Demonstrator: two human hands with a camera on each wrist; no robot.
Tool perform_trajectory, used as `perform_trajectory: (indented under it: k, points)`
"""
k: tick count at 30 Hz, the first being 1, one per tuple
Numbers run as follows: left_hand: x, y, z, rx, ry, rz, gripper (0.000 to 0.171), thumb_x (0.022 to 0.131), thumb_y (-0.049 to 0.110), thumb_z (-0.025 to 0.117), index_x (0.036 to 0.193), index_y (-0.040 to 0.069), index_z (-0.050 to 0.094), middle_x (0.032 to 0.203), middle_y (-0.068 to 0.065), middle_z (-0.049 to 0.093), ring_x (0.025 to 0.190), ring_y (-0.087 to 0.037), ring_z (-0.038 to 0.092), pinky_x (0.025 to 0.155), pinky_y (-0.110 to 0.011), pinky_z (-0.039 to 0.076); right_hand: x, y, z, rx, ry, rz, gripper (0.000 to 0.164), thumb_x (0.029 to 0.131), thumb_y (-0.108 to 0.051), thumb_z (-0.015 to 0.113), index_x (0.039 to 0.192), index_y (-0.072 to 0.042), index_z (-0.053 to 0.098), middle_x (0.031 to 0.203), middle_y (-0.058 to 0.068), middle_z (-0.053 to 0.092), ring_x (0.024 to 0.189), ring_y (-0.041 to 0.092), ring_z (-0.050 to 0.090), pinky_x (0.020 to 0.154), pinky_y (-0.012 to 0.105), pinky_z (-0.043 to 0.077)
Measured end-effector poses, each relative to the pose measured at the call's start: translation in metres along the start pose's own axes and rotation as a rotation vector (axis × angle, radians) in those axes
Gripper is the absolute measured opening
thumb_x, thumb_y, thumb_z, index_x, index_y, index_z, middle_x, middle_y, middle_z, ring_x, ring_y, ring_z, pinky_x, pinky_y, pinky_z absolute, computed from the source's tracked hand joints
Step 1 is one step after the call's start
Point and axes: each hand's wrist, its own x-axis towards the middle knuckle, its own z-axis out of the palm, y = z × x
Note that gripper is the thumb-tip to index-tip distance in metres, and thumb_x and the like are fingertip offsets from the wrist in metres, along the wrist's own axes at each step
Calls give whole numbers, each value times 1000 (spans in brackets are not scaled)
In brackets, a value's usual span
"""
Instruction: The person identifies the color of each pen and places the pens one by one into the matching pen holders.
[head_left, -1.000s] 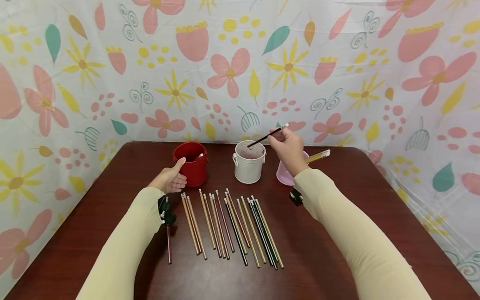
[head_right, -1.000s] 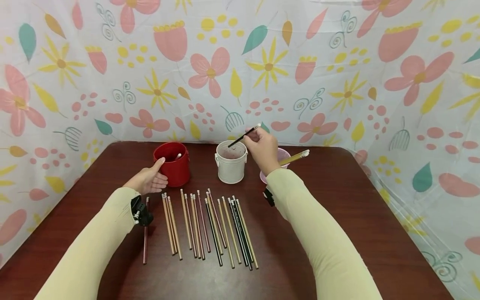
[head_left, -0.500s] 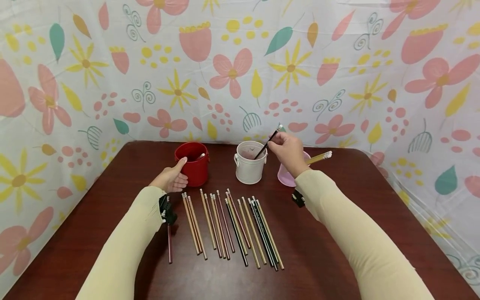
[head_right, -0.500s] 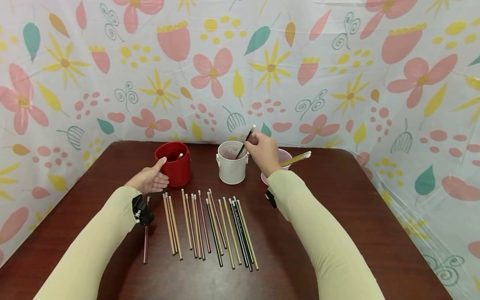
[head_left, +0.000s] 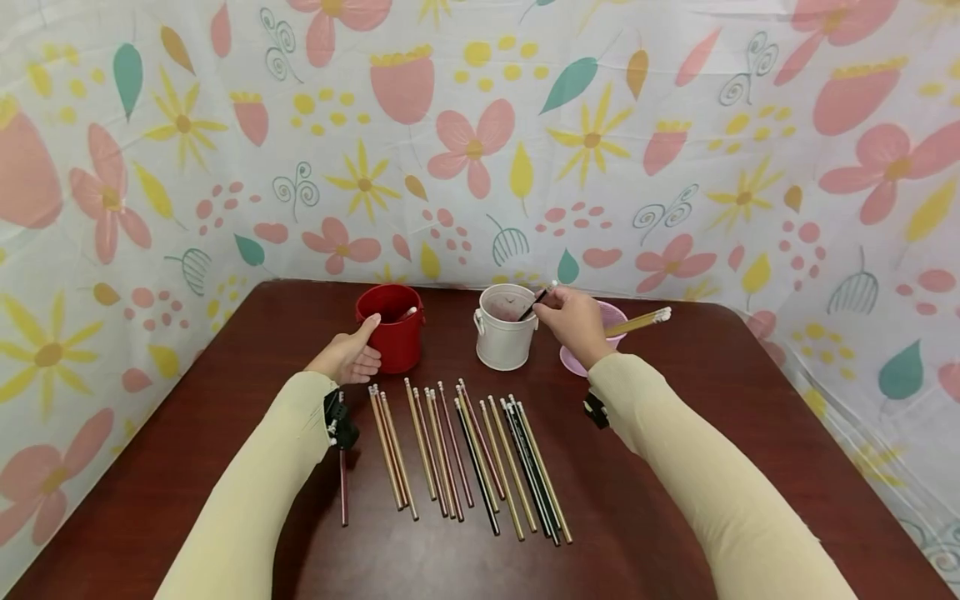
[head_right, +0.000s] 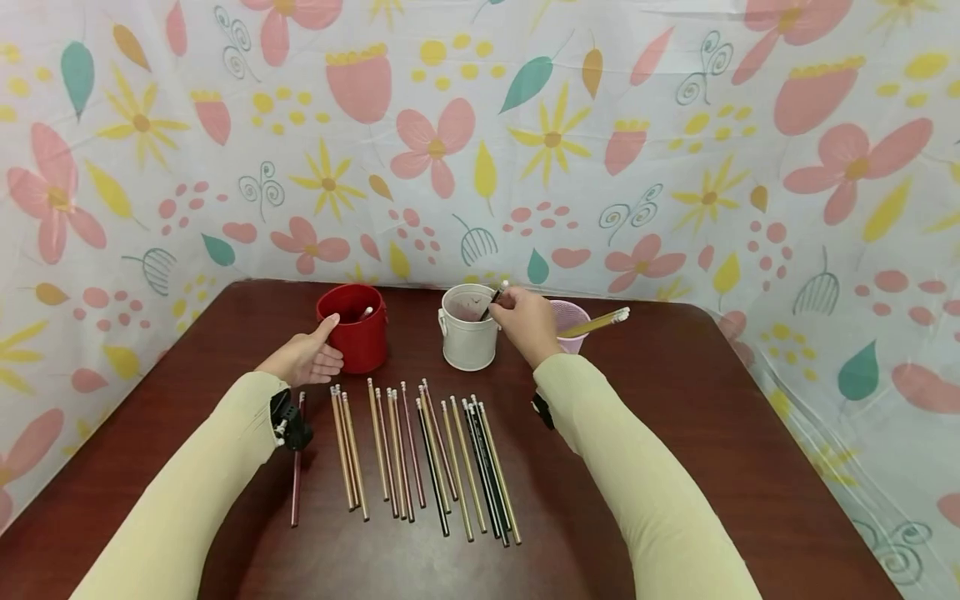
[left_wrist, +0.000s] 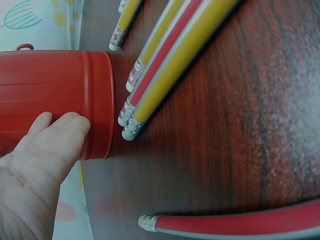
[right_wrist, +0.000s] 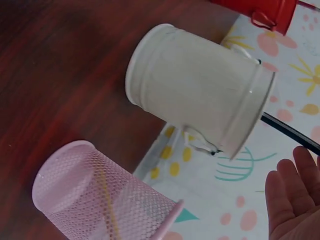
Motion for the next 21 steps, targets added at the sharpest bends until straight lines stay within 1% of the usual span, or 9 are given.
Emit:
perform_trajectory:
  k: [5, 11, 16, 19, 21]
  points:
    - [0, 3, 3, 11, 19, -4, 88, 95, 63, 33, 134, -16, 42, 137, -32, 45, 125, -39, 47, 102, -44, 40, -2, 9, 6, -7, 4, 19, 20, 86, -15, 63, 96, 0, 71, 86, 12, 71, 78, 24, 59, 70, 32, 45]
    - [-1, 5, 4, 13, 28, -8, 88, 95, 63, 33, 134, -16, 42, 137, -31, 45, 124, -39, 48, 102, -44, 40, -3, 10, 10, -22, 5, 38, 21, 86, -15, 62, 96, 0, 72, 85, 12, 71, 71, 21, 55, 62, 27, 42]
    - [0, 3, 3, 12, 33, -11, 88, 96, 62, 32, 134, -16, 42, 137, -31, 45, 124, -39, 48, 102, -44, 41, -2, 11, 14, -15, -15, 51, 21, 87, -15, 63, 98, 1, 71, 87, 12, 71, 67, 20, 52, 59, 25, 39]
    - [0, 1, 3, 11, 39, -13, 87, 96, 62, 32, 133, -15, 43, 136, -31, 46, 123, -39, 49, 101, -43, 42, -3, 14, 17, -2, -22, 55, 22, 87, -14, 63, 99, 2, 71, 88, 13, 71, 69, 21, 54, 61, 26, 41]
    - [0, 0, 4, 11, 46, -15, 87, 95, 63, 32, 132, -15, 44, 135, -30, 47, 121, -38, 50, 100, -43, 43, -3, 16, 19, 6, -26, 56, 23, 86, -13, 63, 101, 3, 70, 90, 14, 71, 74, 23, 58, 65, 29, 45]
